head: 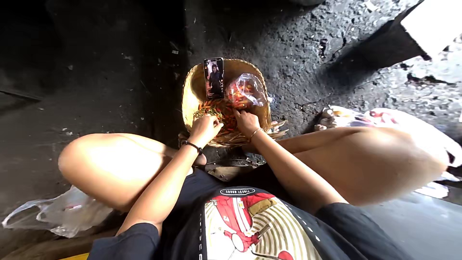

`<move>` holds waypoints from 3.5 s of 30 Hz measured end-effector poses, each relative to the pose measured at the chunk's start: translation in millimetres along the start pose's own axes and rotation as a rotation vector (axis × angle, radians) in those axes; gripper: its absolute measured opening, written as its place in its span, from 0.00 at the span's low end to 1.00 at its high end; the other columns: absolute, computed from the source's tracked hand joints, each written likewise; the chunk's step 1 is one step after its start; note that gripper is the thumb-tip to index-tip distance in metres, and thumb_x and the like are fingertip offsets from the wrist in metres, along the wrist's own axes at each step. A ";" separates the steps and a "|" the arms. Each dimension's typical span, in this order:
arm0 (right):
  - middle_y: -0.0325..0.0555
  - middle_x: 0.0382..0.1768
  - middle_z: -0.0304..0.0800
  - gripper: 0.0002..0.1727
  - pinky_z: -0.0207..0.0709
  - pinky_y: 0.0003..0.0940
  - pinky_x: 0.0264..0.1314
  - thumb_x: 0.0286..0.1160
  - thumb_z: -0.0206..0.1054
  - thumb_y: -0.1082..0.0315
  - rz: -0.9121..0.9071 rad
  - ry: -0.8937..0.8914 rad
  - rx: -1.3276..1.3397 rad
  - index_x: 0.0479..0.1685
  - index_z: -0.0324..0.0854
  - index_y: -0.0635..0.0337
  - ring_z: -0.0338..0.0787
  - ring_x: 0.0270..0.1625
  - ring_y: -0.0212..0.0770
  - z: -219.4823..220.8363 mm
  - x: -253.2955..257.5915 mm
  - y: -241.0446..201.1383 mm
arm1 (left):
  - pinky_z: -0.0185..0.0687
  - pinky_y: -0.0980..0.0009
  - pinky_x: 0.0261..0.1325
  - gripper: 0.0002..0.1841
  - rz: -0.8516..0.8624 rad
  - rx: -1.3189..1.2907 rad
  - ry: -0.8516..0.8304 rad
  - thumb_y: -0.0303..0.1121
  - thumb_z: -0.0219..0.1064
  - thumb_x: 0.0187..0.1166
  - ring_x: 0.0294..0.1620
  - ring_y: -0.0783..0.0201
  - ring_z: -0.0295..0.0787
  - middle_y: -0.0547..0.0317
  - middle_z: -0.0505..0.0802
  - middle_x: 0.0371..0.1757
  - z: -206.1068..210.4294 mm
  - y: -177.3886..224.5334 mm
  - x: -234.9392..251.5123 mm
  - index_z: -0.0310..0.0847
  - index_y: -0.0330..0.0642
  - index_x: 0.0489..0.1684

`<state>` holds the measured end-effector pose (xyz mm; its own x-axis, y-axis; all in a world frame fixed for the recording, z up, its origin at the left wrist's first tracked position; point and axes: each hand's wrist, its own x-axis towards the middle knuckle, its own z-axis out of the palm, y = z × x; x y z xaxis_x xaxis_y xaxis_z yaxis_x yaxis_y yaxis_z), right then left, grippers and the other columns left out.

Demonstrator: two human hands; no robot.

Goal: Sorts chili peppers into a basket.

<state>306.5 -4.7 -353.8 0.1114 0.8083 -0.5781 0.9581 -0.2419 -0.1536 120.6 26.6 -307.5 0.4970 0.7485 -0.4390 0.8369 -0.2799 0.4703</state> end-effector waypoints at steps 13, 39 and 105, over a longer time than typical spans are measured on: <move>0.64 0.59 0.90 0.14 0.79 0.70 0.60 0.84 0.62 0.66 0.041 -0.162 0.105 0.56 0.88 0.63 0.88 0.65 0.66 -16.9 -10.5 0.7 | 0.72 0.42 0.72 0.25 0.001 -0.008 -0.020 0.52 0.53 0.93 0.63 0.50 0.89 0.48 0.94 0.55 -0.3 3.3 -1.3 0.91 0.42 0.55; 0.43 0.32 0.89 0.13 0.82 0.30 0.41 0.76 0.76 0.60 -0.262 0.340 1.149 0.42 0.87 0.62 0.86 0.33 0.30 -36.1 -37.1 -10.7 | 0.81 0.60 0.69 0.14 0.142 -0.756 0.135 0.27 0.57 0.89 0.58 0.61 0.90 0.45 0.93 0.56 5.2 6.7 4.5 0.84 0.30 0.61; 0.61 0.51 0.91 0.16 0.80 0.60 0.63 0.88 0.55 0.67 -0.059 0.148 0.649 0.55 0.86 0.66 0.91 0.55 0.57 -27.4 -5.3 17.6 | 0.69 0.42 0.78 0.12 0.019 -0.016 0.132 0.33 0.66 0.83 0.66 0.51 0.89 0.51 0.95 0.58 -8.8 1.4 -3.6 0.93 0.46 0.57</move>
<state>330.0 1.4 -331.4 0.1430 0.8841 -0.4448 0.6158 -0.4313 -0.6594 118.0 28.8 -298.5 0.4776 0.8159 -0.3259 0.8233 -0.2862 0.4902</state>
